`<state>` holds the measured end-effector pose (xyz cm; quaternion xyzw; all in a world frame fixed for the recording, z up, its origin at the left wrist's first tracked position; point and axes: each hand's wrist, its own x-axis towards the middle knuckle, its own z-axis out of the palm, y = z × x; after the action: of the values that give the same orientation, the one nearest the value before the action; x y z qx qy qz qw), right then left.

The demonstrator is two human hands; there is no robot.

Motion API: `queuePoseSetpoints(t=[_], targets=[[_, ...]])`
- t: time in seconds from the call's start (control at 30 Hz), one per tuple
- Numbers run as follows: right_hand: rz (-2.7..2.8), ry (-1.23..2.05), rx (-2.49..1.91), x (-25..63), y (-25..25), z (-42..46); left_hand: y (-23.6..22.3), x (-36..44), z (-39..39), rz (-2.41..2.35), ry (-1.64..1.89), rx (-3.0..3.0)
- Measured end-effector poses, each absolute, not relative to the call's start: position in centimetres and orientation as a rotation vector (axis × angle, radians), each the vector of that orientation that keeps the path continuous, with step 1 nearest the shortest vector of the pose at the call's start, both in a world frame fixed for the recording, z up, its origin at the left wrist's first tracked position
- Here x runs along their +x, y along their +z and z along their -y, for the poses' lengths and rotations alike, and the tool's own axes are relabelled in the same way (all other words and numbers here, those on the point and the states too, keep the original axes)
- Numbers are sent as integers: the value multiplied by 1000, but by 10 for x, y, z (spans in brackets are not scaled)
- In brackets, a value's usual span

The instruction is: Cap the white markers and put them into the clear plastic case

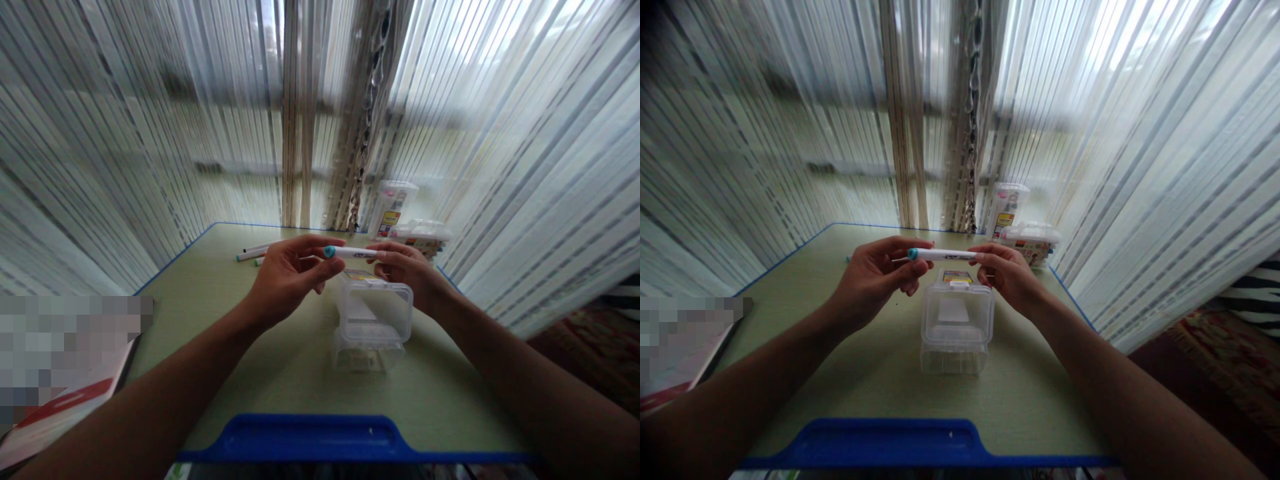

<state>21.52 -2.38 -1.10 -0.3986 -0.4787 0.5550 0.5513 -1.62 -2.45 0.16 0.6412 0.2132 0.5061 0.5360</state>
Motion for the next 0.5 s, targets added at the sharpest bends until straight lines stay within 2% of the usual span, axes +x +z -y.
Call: queuePoseSetpoints(t=[0.5], targets=[[1150,1289,-934,216,-13,22,1,-16,24,-491,1207,1515]])
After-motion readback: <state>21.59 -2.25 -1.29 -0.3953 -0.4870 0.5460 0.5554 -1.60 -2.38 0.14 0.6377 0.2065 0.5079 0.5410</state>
